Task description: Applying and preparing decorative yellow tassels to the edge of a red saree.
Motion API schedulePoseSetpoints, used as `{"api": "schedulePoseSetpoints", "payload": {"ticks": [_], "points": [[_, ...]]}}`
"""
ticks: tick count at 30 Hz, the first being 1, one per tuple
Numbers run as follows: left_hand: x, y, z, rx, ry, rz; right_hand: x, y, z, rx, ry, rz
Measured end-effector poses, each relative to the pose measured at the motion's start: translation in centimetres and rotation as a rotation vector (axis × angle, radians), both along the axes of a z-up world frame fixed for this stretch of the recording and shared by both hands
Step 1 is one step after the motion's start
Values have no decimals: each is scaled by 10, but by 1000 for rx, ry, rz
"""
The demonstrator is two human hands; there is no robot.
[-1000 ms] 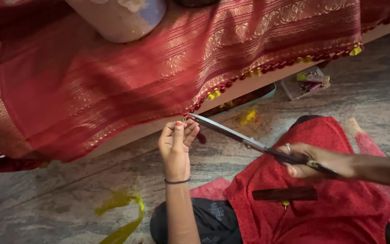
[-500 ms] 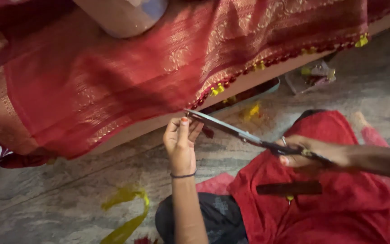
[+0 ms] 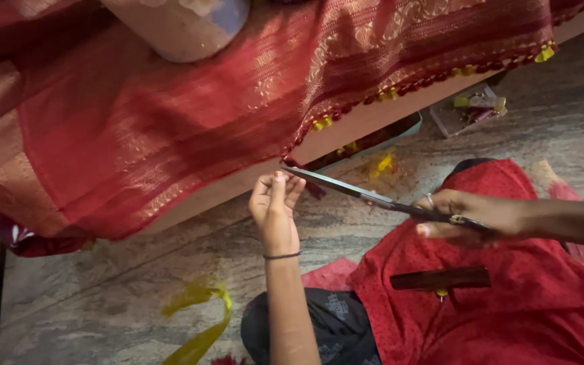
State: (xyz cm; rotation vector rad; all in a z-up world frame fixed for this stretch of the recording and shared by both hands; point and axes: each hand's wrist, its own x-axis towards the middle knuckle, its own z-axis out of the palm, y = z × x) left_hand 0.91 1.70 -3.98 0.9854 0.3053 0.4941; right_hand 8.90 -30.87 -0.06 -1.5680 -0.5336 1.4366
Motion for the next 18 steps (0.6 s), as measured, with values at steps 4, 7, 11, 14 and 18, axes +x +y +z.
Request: {"api": "schedulePoseSetpoints", "payload": {"ticks": [4,7,11,14,18], "points": [[29,21,-17,271,65,120,17,-17,-16,-107,15,-53],[38,23,2,352,-28,17,32,-26,-10,-32,-10,-41],[43,29,-21,338,-47,-106,61,-44,-22,-60,-354,16],[31,19,-13,365,-21,-90,77,-40,-10,-11,-646,154],[12,2,10,424,142,-87,87,-26,27,-397,-801,277]]}}
